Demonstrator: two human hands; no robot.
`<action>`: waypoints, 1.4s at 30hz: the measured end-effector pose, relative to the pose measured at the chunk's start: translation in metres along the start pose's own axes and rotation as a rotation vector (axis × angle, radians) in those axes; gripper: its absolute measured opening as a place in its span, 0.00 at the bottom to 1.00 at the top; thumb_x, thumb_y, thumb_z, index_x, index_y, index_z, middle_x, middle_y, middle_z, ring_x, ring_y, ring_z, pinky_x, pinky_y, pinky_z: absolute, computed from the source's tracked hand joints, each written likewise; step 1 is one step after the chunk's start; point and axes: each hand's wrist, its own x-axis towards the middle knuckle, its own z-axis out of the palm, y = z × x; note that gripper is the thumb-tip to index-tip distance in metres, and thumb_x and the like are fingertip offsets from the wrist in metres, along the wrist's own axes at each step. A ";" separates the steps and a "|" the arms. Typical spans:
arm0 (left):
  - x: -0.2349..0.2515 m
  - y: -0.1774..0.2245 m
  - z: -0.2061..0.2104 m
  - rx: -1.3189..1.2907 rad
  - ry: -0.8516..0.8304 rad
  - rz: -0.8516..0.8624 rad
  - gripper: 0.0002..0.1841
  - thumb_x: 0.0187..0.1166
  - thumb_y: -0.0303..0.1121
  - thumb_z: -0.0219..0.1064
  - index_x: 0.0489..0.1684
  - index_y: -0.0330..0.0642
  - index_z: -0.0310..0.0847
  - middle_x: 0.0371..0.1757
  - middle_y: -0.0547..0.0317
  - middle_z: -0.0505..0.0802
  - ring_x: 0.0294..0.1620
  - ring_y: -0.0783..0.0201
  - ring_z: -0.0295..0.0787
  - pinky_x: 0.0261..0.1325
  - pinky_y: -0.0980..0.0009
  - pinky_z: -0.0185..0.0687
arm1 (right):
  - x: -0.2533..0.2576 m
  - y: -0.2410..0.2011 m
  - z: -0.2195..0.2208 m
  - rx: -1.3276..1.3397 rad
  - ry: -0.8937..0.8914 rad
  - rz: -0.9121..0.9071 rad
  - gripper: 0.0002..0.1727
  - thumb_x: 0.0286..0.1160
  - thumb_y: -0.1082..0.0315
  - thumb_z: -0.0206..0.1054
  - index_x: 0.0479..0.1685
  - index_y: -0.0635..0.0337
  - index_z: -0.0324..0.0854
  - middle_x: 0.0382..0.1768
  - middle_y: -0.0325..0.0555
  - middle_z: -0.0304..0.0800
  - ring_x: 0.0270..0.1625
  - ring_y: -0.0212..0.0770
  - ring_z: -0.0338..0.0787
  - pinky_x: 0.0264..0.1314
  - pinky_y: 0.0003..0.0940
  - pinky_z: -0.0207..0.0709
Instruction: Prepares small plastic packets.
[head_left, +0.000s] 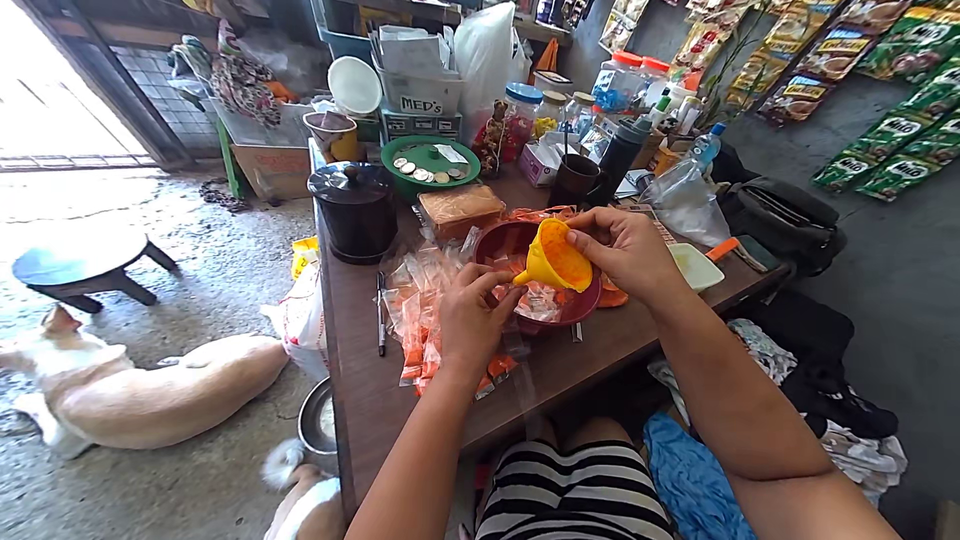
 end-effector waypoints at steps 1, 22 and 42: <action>0.000 0.000 0.000 0.005 -0.003 0.011 0.07 0.67 0.35 0.81 0.39 0.49 0.96 0.43 0.61 0.92 0.32 0.69 0.85 0.37 0.69 0.81 | 0.000 0.000 0.000 -0.028 -0.001 -0.013 0.06 0.81 0.69 0.70 0.50 0.57 0.89 0.34 0.38 0.93 0.28 0.26 0.88 0.32 0.22 0.84; -0.004 -0.008 0.008 -0.166 -0.059 0.037 0.07 0.68 0.37 0.80 0.38 0.47 0.96 0.43 0.67 0.92 0.45 0.73 0.85 0.52 0.71 0.79 | 0.016 0.003 -0.015 -0.071 -0.247 0.067 0.10 0.81 0.64 0.70 0.54 0.57 0.89 0.36 0.37 0.93 0.32 0.27 0.88 0.38 0.28 0.82; -0.001 -0.008 0.007 -0.234 -0.010 -0.023 0.08 0.66 0.37 0.80 0.36 0.44 0.94 0.41 0.67 0.91 0.36 0.82 0.84 0.40 0.84 0.80 | 0.029 0.219 -0.057 -0.261 0.218 0.890 0.31 0.79 0.54 0.72 0.66 0.75 0.77 0.52 0.68 0.89 0.47 0.58 0.91 0.58 0.55 0.82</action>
